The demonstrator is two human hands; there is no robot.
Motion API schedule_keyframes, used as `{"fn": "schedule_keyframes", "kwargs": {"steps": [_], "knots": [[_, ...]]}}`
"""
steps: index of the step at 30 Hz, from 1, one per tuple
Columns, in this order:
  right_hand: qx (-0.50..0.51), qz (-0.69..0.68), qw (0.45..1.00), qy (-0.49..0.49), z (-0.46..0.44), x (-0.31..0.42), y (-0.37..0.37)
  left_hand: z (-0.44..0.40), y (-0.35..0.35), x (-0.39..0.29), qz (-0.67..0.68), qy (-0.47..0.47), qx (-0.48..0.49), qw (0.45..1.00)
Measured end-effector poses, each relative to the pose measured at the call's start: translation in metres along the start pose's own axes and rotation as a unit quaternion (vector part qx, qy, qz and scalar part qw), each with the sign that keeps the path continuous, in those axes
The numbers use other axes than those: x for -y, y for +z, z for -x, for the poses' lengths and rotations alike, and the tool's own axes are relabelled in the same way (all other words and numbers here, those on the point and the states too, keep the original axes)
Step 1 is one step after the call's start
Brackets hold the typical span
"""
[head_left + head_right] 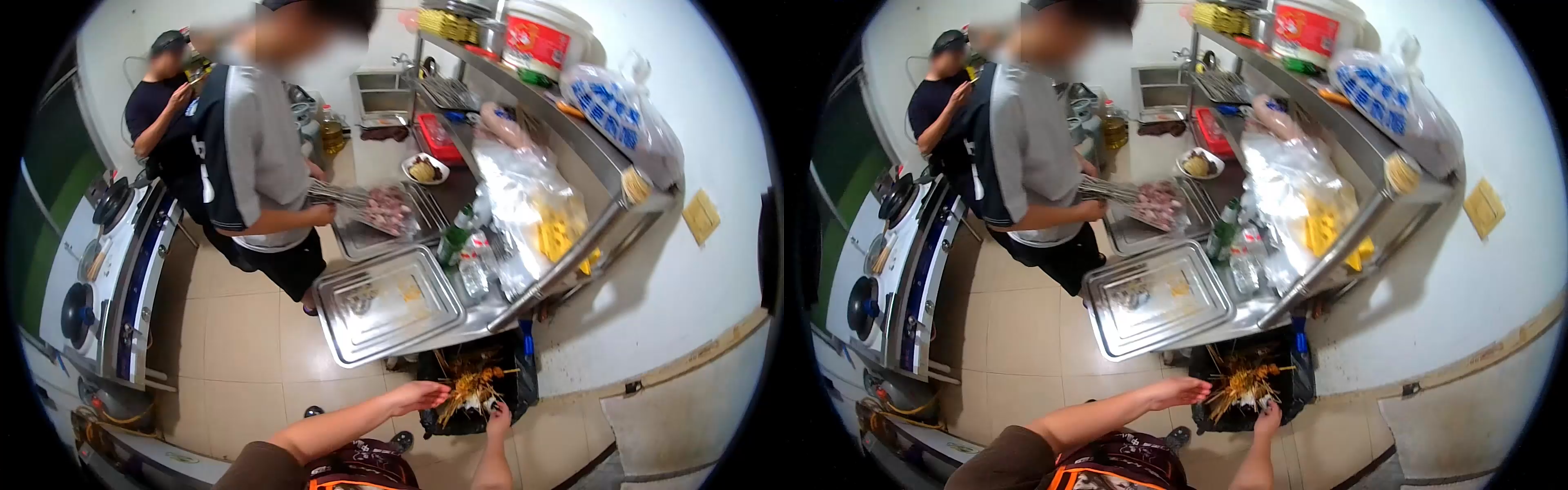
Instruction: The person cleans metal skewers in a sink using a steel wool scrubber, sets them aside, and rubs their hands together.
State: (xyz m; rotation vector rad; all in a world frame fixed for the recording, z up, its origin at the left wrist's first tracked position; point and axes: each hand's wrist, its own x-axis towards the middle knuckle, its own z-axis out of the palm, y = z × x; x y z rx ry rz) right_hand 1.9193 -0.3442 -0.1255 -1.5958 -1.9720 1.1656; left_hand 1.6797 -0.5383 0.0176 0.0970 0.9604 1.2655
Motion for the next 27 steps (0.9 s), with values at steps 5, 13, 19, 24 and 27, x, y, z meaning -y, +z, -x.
{"fn": "schedule_keyframes", "kwargs": {"steps": [5, 13, 19, 24, 27], "knots": [[-0.114, -0.101, 0.966, 0.208, 0.033, -0.005, 0.068, 0.129, -0.127, -0.024, -0.015, 0.077, -0.061, 0.995], [0.309, 0.169, 0.898, -0.263, 0.199, 0.168, 0.315, 0.340, -0.351, -0.049, 0.265, 0.250, -0.210, 0.907], [0.556, 0.077, 0.747, -0.355, 0.324, 0.417, 0.470, 0.421, -0.436, -0.073, 0.373, 0.320, -0.247, 0.835], [0.589, -0.045, 0.734, -0.336, 0.344, 0.521, 0.609, 0.432, -0.509, -0.125, 0.451, 0.377, -0.197, 0.784], [0.588, -0.076, 0.733, -0.333, 0.339, 0.575, 0.696, 0.434, -0.562, -0.182, 0.456, 0.379, -0.187, 0.783]]}}
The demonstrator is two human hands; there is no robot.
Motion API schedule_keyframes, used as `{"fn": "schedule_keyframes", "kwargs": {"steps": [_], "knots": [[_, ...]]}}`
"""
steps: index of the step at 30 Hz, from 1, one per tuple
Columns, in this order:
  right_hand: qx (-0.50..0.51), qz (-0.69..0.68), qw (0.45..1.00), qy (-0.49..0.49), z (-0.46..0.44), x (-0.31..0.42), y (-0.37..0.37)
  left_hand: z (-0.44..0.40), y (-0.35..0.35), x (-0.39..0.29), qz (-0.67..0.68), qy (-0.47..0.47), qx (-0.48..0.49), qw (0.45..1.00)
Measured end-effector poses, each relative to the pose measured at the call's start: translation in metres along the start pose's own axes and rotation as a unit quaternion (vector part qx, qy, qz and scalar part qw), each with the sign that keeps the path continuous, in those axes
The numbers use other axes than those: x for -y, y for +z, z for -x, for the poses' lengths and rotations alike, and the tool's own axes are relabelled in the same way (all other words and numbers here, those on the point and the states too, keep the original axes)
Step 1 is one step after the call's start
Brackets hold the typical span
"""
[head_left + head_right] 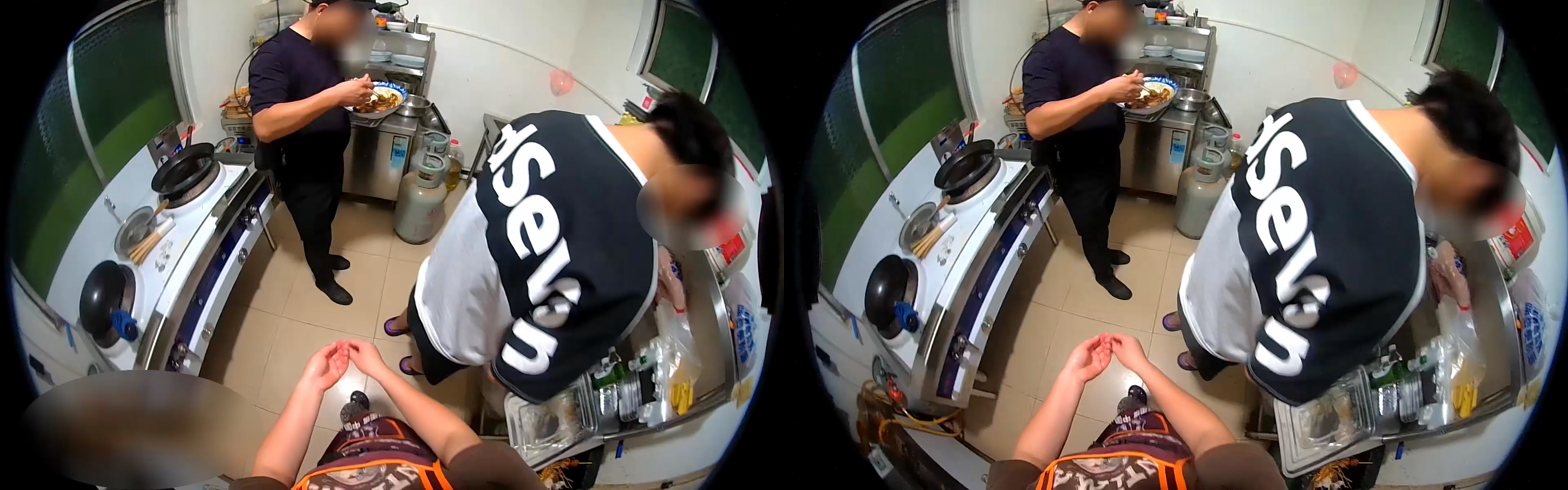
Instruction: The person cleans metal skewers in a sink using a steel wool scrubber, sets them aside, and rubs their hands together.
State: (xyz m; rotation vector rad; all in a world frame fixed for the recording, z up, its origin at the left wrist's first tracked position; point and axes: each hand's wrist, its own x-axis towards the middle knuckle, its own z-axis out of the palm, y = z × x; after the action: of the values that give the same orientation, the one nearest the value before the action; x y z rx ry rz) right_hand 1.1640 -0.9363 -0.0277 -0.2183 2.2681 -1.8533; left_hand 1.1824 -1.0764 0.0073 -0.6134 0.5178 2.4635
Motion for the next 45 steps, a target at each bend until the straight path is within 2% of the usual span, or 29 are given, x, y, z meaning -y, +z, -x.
{"fn": "schedule_keyframes", "kwargs": {"steps": [3, 5, 6, 8, 10, 11, 12, 14, 19, 22, 24, 25, 28, 31, 33, 34, 38, 40, 42, 45], "knots": [[-0.038, -0.034, 0.998, 0.024, -0.101, 0.001, 0.002, -0.049, 0.035, -0.057, -0.024, 0.010, 0.012, 1.000], [-0.086, -0.133, 0.987, 0.020, -0.163, 0.023, -0.011, -0.080, 0.062, -0.099, -0.035, 0.030, 0.017, 0.999], [-0.091, -0.135, 0.986, 0.025, -0.188, 0.024, -0.022, -0.093, 0.072, -0.112, -0.035, 0.047, 0.016, 0.998], [-0.099, -0.260, 0.959, 0.049, -0.233, 0.018, -0.048, -0.129, 0.094, -0.133, -0.032, 0.040, -0.016, 0.999], [-0.148, -0.258, 0.953, 0.065, -0.267, 0.022, -0.086, -0.182, 0.110, -0.152, -0.037, -0.014, 0.003, 0.999], [-0.186, -0.279, 0.938, 0.083, -0.283, 0.023, -0.105, -0.215, 0.114, -0.158, -0.044, -0.057, 0.060, 0.996], [-0.198, -0.283, 0.935, 0.085, -0.298, 0.020, -0.122, -0.238, 0.130, -0.161, -0.088, -0.073, 0.040, 0.993], [-0.279, -0.379, 0.879, 0.074, -0.318, 0.012, -0.157, -0.281, 0.161, -0.161, -0.107, -0.122, 0.052, 0.985], [-0.394, -0.426, 0.813, 0.049, -0.374, 0.004, -0.242, -0.403, 0.244, -0.182, -0.185, -0.217, 0.070, 0.956], [-0.425, -0.455, 0.782, 0.014, -0.384, 0.008, -0.298, -0.466, 0.302, -0.167, -0.230, -0.244, 0.049, 0.941], [-0.459, -0.439, 0.772, 0.016, -0.374, 0.019, -0.321, -0.498, 0.319, -0.150, -0.224, -0.280, 0.095, 0.929], [-0.490, -0.471, 0.734, 0.017, -0.382, 0.022, -0.336, -0.513, 0.339, -0.145, -0.231, -0.297, 0.093, 0.922], [-0.552, -0.476, 0.684, 0.006, -0.385, 0.024, -0.379, -0.546, 0.403, -0.113, -0.281, -0.310, 0.150, 0.896], [-0.565, -0.494, 0.661, 0.005, -0.409, -0.016, -0.416, -0.585, 0.459, -0.077, -0.277, -0.328, 0.170, 0.887], [-0.542, -0.501, 0.674, 0.035, -0.431, -0.062, -0.441, -0.608, 0.502, -0.052, -0.310, -0.266, 0.196, 0.891], [-0.549, -0.498, 0.670, 0.031, -0.454, -0.071, -0.463, -0.635, 0.525, -0.042, -0.312, -0.273, 0.202, 0.887], [-0.636, -0.464, 0.615, 0.051, -0.509, -0.089, -0.530, -0.711, 0.572, -0.024, -0.355, -0.256, 0.205, 0.875], [-0.664, -0.455, 0.589, 0.074, -0.518, -0.109, -0.585, -0.782, 0.591, -0.023, -0.383, -0.246, 0.190, 0.870], [-0.688, -0.359, 0.625, 0.081, -0.505, -0.144, -0.636, -0.825, 0.603, -0.042, -0.381, -0.203, 0.201, 0.879], [-0.820, -0.311, 0.477, 0.055, -0.465, -0.137, -0.702, -0.887, 0.615, -0.064, -0.388, -0.213, 0.195, 0.875]]}}
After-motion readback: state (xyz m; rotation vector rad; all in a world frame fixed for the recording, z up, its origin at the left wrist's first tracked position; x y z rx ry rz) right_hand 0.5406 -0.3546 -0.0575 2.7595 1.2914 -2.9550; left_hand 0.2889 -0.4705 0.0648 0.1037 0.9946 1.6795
